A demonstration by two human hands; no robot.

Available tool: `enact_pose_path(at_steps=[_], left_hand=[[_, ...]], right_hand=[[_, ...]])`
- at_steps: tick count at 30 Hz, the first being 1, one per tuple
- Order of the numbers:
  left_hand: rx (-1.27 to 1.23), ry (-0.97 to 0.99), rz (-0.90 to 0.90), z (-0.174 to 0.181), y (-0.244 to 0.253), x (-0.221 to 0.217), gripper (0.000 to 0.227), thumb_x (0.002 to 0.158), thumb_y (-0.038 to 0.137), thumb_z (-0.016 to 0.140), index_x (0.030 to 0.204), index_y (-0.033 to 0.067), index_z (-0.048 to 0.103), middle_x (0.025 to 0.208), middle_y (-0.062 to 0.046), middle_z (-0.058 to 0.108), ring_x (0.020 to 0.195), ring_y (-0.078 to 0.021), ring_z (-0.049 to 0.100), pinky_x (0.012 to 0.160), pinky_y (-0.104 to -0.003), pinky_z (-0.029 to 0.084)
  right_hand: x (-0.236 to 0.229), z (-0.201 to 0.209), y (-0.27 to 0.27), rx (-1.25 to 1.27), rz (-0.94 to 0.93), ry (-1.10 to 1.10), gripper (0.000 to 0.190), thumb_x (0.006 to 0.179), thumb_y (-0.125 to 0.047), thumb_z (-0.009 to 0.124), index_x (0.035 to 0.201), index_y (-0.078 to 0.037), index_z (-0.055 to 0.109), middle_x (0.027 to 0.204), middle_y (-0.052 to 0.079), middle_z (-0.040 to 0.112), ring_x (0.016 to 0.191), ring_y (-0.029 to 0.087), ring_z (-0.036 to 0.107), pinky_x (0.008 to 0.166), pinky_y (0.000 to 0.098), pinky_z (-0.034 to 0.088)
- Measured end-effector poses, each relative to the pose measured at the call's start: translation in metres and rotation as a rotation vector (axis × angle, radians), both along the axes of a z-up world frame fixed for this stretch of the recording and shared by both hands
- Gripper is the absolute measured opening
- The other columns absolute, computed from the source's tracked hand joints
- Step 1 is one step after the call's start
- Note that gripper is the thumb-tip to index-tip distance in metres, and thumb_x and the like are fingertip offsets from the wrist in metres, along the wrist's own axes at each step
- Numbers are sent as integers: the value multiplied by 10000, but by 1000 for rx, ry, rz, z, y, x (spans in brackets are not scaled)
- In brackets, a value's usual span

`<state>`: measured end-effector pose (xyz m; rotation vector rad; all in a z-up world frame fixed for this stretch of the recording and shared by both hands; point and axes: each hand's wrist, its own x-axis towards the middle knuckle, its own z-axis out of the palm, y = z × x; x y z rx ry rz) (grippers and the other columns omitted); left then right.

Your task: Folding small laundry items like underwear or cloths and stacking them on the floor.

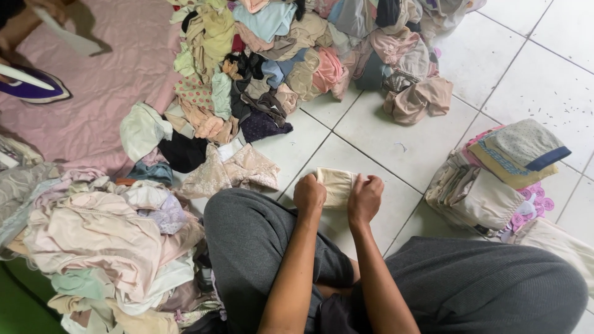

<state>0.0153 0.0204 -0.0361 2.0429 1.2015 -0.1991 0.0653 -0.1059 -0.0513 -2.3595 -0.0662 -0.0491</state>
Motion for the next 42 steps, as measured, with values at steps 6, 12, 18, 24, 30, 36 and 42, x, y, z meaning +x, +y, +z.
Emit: enact_pose_path(at_steps=[6,12,18,24,30,36,42], left_hand=[[10,-12,-5,35,-5,-3,315,930,168,475,1119,23,681,1074,-182,679,1107,-378,658,914,-504,569],[-4,-1,-14,21,-1,-2,288,923,153,488,1097,14,671,1074,-174,663,1091,-357,651,908,-493,573],[-60,-14,-12,22,0,-2,288,916,127,485,1090,-11,668,1089,-196,654,1089,-378,644,901,-509,573],[-58,14,-16,16,1,-2,314,905,142,458,1097,23,677,1114,-173,650,1106,-356,637,922,-484,569],[-56,12,-20,33,1,-4,307,900,115,451,1072,8,682,1088,-174,649,1077,-351,644,910,-473,575],[-75,27,-25,41,1,-8,332,891,119,452,1098,-8,679,1122,-188,643,1105,-351,633,948,-465,557],[-63,15,-37,21,2,-3,316,891,123,477,1088,-10,685,1106,-184,646,1086,-354,638,934,-471,565]], right_hand=[[7,-3,18,-493,158,139,632,846,-639,665,1043,-44,585,1030,104,540,974,339,621,786,471,525],[-15,12,19,-283,199,-7,379,842,-297,762,994,-7,571,998,150,543,976,391,608,804,480,519],[3,-3,-4,133,127,181,378,930,-380,711,1075,-46,608,980,239,689,1008,447,653,833,554,508],[21,-2,-15,284,80,362,399,878,-372,776,1127,-88,647,906,99,757,897,247,722,807,369,531],[19,-10,-4,168,-37,347,537,841,-539,783,1109,-85,679,944,105,756,982,275,707,822,411,536],[11,-15,5,84,-62,88,376,891,-407,751,976,-45,696,862,166,733,843,358,717,735,470,549],[-14,36,6,-246,77,9,500,1013,-468,585,972,23,668,859,231,682,843,428,699,733,522,540]])
